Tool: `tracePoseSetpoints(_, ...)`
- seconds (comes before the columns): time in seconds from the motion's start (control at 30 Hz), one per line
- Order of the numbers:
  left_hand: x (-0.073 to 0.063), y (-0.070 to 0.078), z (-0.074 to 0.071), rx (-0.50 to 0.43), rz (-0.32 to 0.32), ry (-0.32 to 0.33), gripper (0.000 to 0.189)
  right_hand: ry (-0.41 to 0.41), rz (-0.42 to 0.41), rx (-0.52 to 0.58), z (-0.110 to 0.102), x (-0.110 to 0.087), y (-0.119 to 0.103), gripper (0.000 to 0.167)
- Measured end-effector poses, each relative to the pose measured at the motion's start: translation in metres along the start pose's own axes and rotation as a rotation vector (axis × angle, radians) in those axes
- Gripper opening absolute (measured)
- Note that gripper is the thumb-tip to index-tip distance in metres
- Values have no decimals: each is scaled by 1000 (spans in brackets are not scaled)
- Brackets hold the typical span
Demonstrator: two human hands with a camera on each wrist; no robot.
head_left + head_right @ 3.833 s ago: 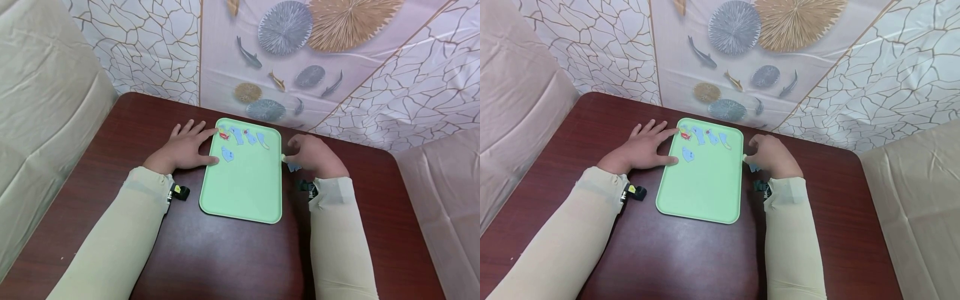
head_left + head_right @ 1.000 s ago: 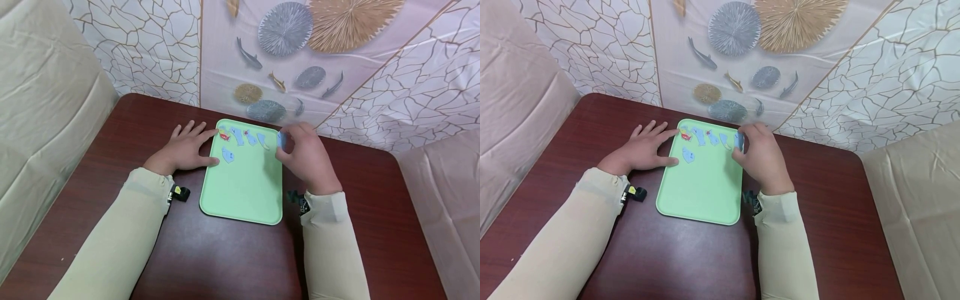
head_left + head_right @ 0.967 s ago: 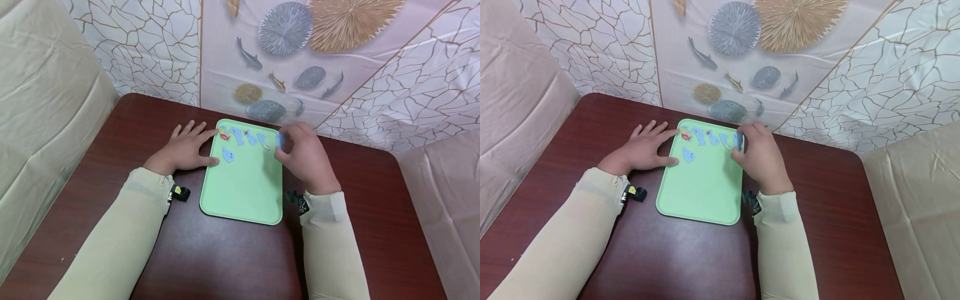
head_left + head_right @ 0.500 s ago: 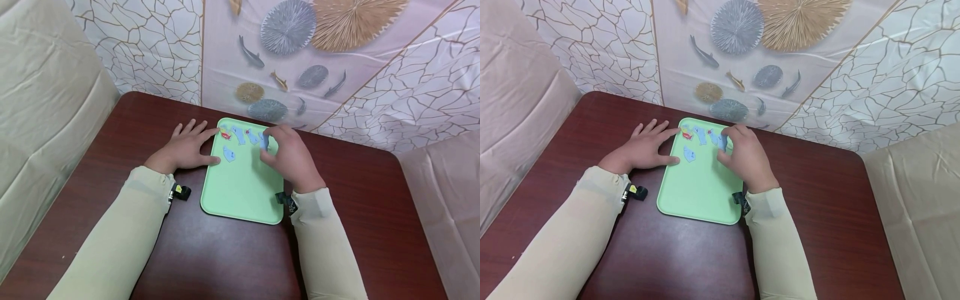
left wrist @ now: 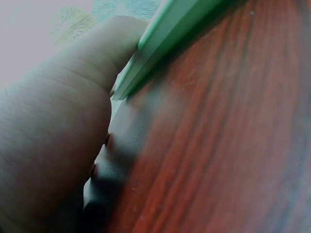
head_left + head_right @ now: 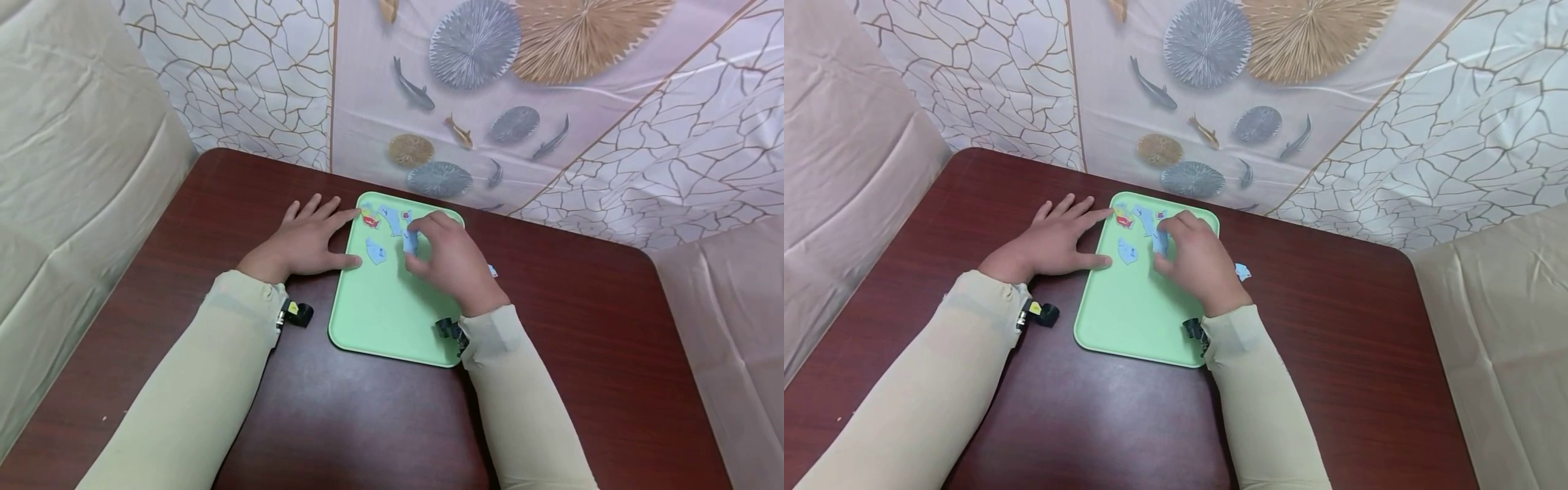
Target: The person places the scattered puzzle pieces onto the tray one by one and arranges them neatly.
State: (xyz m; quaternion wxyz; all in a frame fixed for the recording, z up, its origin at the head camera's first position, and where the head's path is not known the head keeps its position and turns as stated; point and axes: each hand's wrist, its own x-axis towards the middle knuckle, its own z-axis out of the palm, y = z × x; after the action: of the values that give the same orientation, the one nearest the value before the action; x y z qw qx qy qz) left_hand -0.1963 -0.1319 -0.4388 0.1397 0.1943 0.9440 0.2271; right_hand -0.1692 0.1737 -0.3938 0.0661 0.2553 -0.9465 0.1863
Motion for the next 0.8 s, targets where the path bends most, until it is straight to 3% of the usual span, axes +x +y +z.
tracePoseSetpoints(0.33,1,-1,1,4,5,1,100,-80,18,-43,15,3,-6,41)
tracePoseSetpoints(0.8,0,-1,1,5,5,2,101,-168,49,-64,19,3,-6,43)
